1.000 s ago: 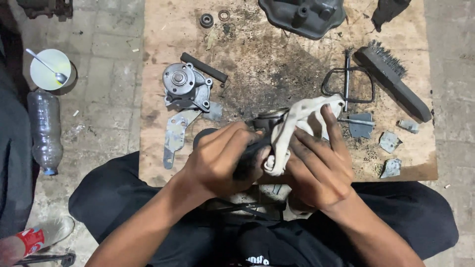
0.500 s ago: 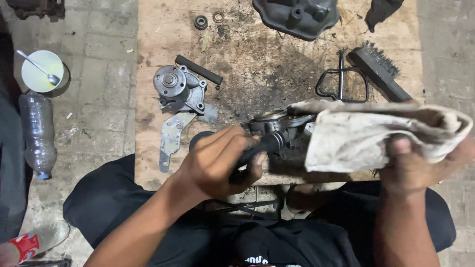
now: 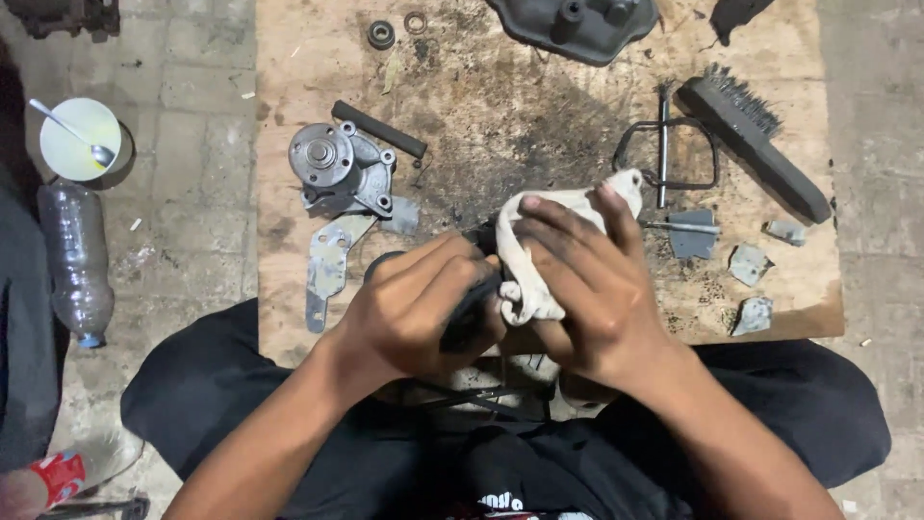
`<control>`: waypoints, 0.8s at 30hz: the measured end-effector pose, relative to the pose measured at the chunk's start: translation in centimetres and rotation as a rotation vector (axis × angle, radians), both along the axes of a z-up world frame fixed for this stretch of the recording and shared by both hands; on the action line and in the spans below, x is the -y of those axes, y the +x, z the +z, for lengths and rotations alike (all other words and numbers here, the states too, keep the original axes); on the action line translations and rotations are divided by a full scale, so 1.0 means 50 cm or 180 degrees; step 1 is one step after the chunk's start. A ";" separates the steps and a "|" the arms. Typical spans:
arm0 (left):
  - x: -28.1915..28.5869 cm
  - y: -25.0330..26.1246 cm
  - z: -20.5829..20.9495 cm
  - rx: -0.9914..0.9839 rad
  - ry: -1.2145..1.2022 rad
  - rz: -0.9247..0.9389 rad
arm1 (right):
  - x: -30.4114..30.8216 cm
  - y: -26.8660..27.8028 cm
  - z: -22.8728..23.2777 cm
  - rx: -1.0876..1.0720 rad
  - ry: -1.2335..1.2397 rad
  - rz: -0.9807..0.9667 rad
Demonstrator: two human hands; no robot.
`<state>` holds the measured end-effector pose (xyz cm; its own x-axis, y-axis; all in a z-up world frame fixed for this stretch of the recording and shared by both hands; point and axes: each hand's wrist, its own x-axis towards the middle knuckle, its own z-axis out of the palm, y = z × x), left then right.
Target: The person scrubs a dark mechanical part with a wire brush, then wipes it with a cloth. They continue scrubbing and wiping different sections of the part, including the interior, while sitting on the floor.
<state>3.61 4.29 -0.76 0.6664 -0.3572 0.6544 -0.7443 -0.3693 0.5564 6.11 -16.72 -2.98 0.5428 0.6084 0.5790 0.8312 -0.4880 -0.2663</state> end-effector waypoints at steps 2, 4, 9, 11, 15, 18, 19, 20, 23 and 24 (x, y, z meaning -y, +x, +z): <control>-0.002 0.006 0.003 0.0167 0.0019 -0.0133 | -0.001 0.007 0.037 -0.0470 -0.0139 0.0218; -0.004 0.004 0.003 0.0141 0.0045 -0.0117 | 0.004 0.013 0.032 -0.0491 -0.0068 0.0276; 0.005 -0.006 -0.008 0.0104 0.0012 0.0006 | 0.012 -0.011 -0.003 -0.0290 0.0208 0.0157; 0.006 -0.008 -0.009 0.0069 0.0034 0.0130 | 0.024 -0.025 -0.023 0.0005 0.0412 -0.0041; 0.009 -0.010 -0.024 0.0177 0.0003 0.0177 | 0.091 -0.023 -0.022 -0.0459 0.0842 -0.0214; 0.014 -0.005 -0.021 0.0138 0.0055 0.0273 | 0.237 -0.008 -0.118 -0.3016 0.3316 -0.0254; 0.018 -0.001 -0.034 0.0416 -0.0111 0.0390 | 0.240 -0.005 -0.115 -0.2993 0.3285 -0.0227; 0.022 0.003 -0.049 0.0690 -0.0283 0.0508 | 0.243 -0.001 -0.113 -0.2970 0.3253 -0.0200; 0.018 0.007 -0.053 0.0578 -0.0291 0.0435 | 0.258 -0.007 -0.111 -0.2934 0.3172 -0.0184; 0.018 0.007 -0.057 0.0577 -0.0289 0.0419 | 0.261 -0.008 -0.111 -0.2926 0.3182 -0.0197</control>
